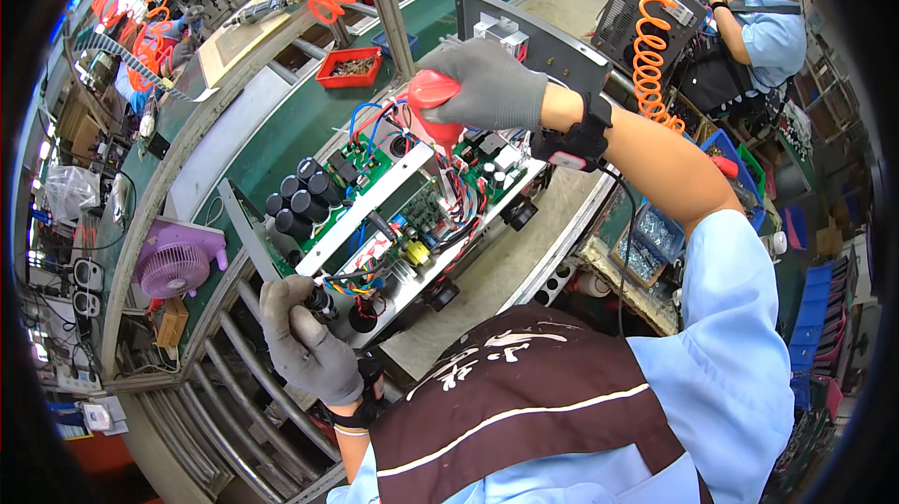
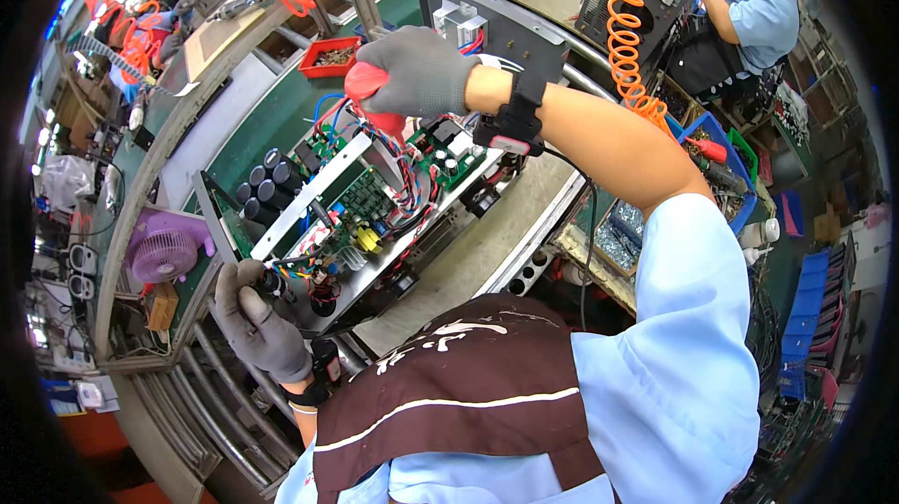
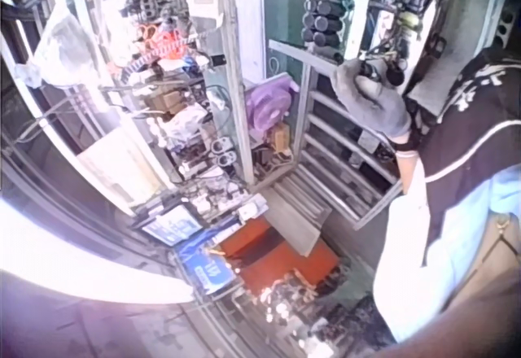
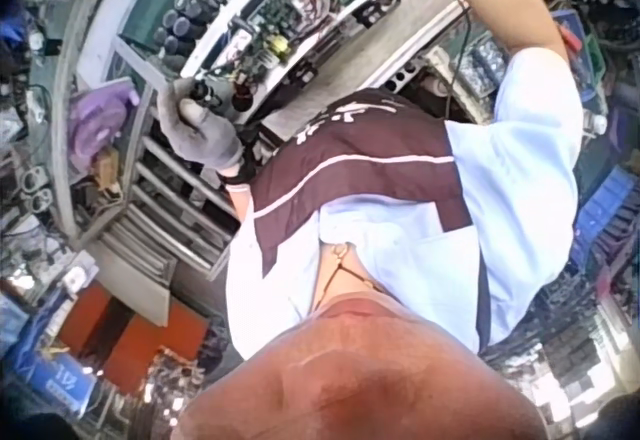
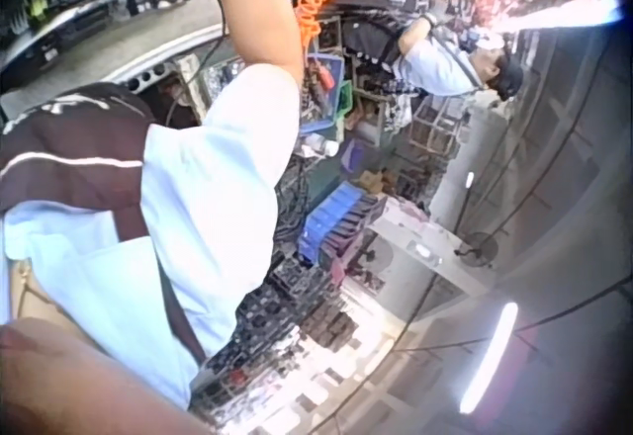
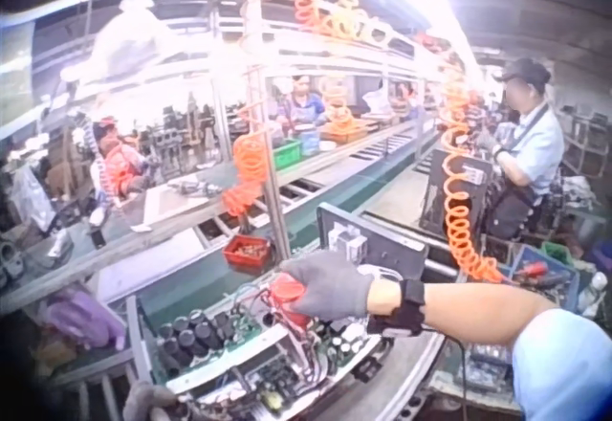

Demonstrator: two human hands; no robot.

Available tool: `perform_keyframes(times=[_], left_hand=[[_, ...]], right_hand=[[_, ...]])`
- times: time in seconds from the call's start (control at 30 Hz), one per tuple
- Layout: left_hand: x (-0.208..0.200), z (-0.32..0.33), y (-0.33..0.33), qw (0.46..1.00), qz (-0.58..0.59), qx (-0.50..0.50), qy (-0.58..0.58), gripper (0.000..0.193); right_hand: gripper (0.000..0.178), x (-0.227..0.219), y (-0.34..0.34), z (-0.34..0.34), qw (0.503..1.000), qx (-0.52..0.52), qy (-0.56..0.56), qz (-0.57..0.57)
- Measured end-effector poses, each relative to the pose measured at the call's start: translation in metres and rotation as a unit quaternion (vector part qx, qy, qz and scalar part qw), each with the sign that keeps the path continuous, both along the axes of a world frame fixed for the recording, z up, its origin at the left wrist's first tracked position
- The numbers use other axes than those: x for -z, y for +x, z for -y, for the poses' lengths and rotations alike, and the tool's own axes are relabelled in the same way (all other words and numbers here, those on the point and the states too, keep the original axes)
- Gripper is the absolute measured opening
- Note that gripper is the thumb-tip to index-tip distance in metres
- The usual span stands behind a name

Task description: Assemble and test internal components of a solar inverter or power supply unit.

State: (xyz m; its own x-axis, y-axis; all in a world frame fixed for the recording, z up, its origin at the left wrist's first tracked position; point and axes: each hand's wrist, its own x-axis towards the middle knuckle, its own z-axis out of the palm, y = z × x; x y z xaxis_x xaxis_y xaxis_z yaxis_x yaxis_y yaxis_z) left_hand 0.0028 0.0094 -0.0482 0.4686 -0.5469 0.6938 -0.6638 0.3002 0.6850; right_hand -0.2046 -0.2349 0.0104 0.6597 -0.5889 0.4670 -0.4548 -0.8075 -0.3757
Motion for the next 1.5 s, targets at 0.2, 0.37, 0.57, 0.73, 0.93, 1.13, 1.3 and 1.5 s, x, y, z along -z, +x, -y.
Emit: perform_keyframes(times=[0.2,0.37,0.57,0.73,0.93,1.13,1.3,1.5], left_hand=[[0.005,0.000,0.001,1.000,-0.019,0.011,-0.011,0.028],[0.004,0.001,-0.001,0.999,-0.042,0.021,-0.012,0.029],[0.004,-0.004,0.001,1.000,-0.002,0.017,0.005,0.030],[0.005,-0.005,0.005,0.998,-0.040,0.045,0.009,0.031],[0.003,-0.002,0.004,0.999,-0.033,0.034,0.026,0.030],[0.004,0.001,0.002,0.998,-0.024,0.049,0.008,0.030],[0.002,0.000,-0.001,0.999,0.001,0.027,0.018,0.029],[-0.001,-0.002,0.002,0.999,0.034,0.008,0.020,0.026]], right_hand=[[0.024,-0.012,0.022,-0.003,0.995,-0.010,-0.036,-0.087],[0.025,-0.028,0.009,-0.007,0.994,-0.011,-0.054,-0.093],[0.039,-0.036,-0.070,-0.022,0.992,0.077,-0.013,0.103],[0.031,-0.004,-0.133,-0.076,0.905,0.169,0.168,0.353],[0.022,0.073,-0.142,-0.135,0.887,0.297,0.049,0.350],[0.017,0.099,-0.131,-0.146,0.886,0.325,0.035,0.329],[0.018,0.104,-0.132,-0.143,0.885,0.324,0.025,0.332],[0.028,0.108,-0.127,-0.140,0.889,0.303,0.002,0.344]])
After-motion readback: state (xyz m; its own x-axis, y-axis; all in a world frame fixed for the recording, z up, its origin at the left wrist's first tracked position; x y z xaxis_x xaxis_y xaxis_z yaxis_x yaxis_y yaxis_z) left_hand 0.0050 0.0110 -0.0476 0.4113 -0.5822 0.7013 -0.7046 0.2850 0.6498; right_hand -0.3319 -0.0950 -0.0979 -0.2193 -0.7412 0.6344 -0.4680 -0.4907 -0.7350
